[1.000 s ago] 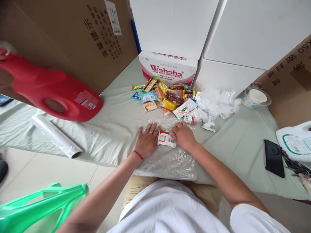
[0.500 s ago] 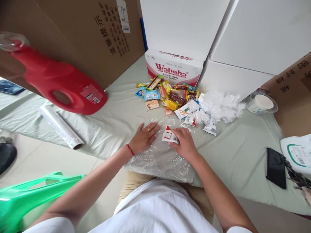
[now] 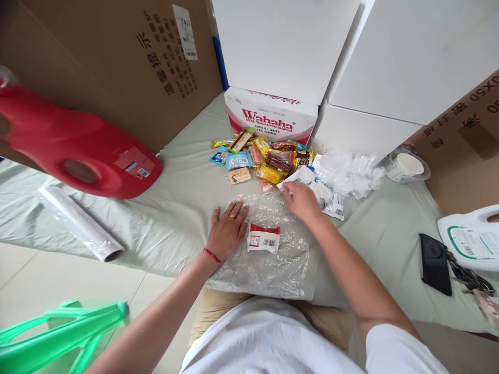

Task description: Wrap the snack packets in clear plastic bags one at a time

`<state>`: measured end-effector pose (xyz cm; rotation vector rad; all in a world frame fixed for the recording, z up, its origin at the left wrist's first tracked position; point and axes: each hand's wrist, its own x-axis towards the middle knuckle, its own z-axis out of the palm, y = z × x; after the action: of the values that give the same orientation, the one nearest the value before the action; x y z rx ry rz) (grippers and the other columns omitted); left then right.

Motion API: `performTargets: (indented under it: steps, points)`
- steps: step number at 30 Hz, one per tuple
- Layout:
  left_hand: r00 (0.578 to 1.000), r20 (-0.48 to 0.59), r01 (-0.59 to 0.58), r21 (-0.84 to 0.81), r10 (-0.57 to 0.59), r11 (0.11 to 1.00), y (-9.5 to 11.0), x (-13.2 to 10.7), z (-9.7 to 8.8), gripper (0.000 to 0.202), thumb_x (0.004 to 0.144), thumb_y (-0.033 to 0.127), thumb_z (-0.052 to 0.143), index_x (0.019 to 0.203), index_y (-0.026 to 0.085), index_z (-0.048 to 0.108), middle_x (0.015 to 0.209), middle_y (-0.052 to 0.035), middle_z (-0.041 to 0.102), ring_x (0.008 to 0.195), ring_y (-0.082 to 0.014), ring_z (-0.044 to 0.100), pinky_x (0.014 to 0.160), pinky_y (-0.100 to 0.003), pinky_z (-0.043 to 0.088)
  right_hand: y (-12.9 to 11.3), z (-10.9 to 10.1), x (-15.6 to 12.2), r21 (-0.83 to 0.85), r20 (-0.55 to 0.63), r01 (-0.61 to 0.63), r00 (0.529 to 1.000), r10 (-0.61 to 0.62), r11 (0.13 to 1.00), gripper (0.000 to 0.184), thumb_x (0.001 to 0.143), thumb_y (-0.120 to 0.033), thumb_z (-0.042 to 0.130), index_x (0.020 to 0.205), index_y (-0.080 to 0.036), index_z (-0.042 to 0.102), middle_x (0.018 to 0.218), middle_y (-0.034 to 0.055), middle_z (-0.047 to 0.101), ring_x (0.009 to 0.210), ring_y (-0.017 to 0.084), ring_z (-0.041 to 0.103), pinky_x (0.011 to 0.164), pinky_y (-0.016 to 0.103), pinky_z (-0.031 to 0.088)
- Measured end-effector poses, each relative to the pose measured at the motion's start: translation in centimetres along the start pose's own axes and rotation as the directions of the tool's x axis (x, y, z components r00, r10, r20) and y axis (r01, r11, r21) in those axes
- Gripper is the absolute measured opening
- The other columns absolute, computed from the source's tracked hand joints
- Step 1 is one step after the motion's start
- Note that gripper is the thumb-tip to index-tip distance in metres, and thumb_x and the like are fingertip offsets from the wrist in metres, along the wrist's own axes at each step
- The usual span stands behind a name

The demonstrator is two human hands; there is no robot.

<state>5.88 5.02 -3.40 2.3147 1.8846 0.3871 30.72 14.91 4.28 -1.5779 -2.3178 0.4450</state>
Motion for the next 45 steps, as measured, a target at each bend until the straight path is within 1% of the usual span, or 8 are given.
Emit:
performTargets:
  steps: [6, 12, 16, 24, 29, 36, 41, 45]
  points:
    - [1.0, -0.004, 0.0, -0.027, 0.0, 1.0, -0.1, 0.0, -0.2, 0.051, 0.104, 0.034, 0.031, 0.151, 0.025, 0.05, 0.161, -0.0103, 0.045, 0.151, -0.0292, 0.039, 0.123, -0.065, 0.023, 0.8, -1.0, 9.9, -0.399, -0.068, -0.086, 0.996, 0.064, 0.913, 0.033, 0.088, -0.024, 0.066, 0.118, -0.011, 0.072, 0.117, 0.0211, 0.067, 0.118, 0.038, 0.051, 0.094, 0.047, 0.045]
    - [1.0, -0.022, -0.007, -0.065, 0.005, 0.998, -0.1, -0.1, -0.2, 0.049, 0.104, 0.034, 0.034, 0.148, 0.025, 0.054, 0.159, -0.0097, 0.048, 0.15, -0.0291, 0.04, 0.124, -0.063, 0.022, 0.8, -2.0, 10.6, -0.269, -0.097, -0.159, 0.986, 0.137, 0.95, 0.024, 0.085, -0.031, 0.072, 0.103, -0.015, 0.076, 0.104, 0.0166, 0.068, 0.116, 0.039, 0.051, 0.098, 0.051, 0.043]
    - [0.999, -0.042, 0.021, -0.139, -0.027, 0.99, -0.4, -0.2, 0.0, 0.047, 0.103, 0.033, 0.036, 0.144, 0.024, 0.057, 0.158, -0.0096, 0.049, 0.15, -0.0279, 0.041, 0.124, -0.061, 0.024, 0.6, -5.5, 5.9, -0.044, -0.291, -0.038, 0.956, 0.024, 0.998, 0.033, 0.093, -0.041, 0.062, 0.112, -0.017, 0.075, 0.111, 0.0134, 0.07, 0.114, 0.035, 0.055, 0.103, 0.051, 0.042]
    - [0.966, -0.216, 0.04, -0.421, -0.142, 0.906, -2.2, 0.4, 0.4, 0.041, 0.102, 0.035, 0.039, 0.13, 0.022, 0.067, 0.159, -0.0079, 0.049, 0.149, -0.022, 0.043, 0.123, -0.047, 0.039, -1.8, -1.0, -6.2, 0.486, 0.332, -0.017, 0.928, -0.167, 0.874, 0.043, 0.1, -0.051, 0.048, 0.122, -0.024, 0.074, 0.112, 0.0066, 0.075, 0.099, 0.025, 0.067, 0.091, 0.038, 0.051]
    - [0.939, -0.307, 0.022, -0.393, -0.154, 0.919, -2.8, 0.7, -0.3, 0.033, 0.098, 0.027, 0.048, 0.12, 0.022, 0.072, 0.153, -0.0097, 0.054, 0.151, -0.0267, 0.037, 0.124, -0.054, 0.035, -2.9, 4.1, -7.0, 0.182, 0.22, 0.11, 0.964, -0.15, 0.977, 0.03, 0.1, -0.034, 0.053, 0.115, -0.021, 0.076, 0.105, 0.0118, 0.072, 0.1, 0.028, 0.06, 0.095, 0.044, 0.046]
    - [0.831, -0.551, -0.232, -0.215, 0.078, 0.949, -3.2, -3.8, -4.8, 0.04, 0.09, 0.01, 0.054, 0.126, 0.024, 0.064, 0.139, -0.0128, 0.058, 0.142, -0.0313, 0.048, 0.115, -0.058, 0.044, -3.7, 0.6, -11.3, 0.23, -0.12, 0.355, 0.934, -0.336, 0.906, 0.023, 0.101, -0.027, 0.056, 0.119, -0.019, 0.067, 0.107, 0.011, 0.066, 0.099, 0.024, 0.058, 0.089, 0.041, 0.05]
    - [0.812, -0.233, -0.583, -0.279, 0.536, 0.763, -3.5, -11.1, -5.5, 0.057, 0.091, 0.025, 0.065, 0.145, 0.023, 0.045, 0.144, -0.0185, 0.057, 0.141, -0.0341, 0.051, 0.11, -0.055, 0.052, -2.0, 1.4, -19.8, 0.163, 0.072, 0.537, 0.83, -0.553, 0.828, 0.046, 0.095, -0.041, 0.068, 0.134, -0.017, 0.06, 0.121, 0.0137, 0.066, 0.109, 0.028, 0.058, 0.093, 0.045, 0.054]
    - [0.852, -0.063, -0.515, -0.277, 0.519, 0.811, -4.2, -13.3, -3.9, 0.027, 0.094, 0.021, 0.063, 0.121, 0.02, 0.061, 0.141, -0.0178, 0.062, 0.144, -0.0325, 0.048, 0.118, -0.056, 0.043, 0.3, 4.4, -22.6, 0.17, 0.079, 0.45, 0.881, -0.467, 0.877, 0.031, 0.1, -0.022, 0.059, 0.13, -0.017, 0.062, 0.127, 0.0126, 0.066, 0.118, 0.026, 0.057, 0.099, 0.044, 0.054]
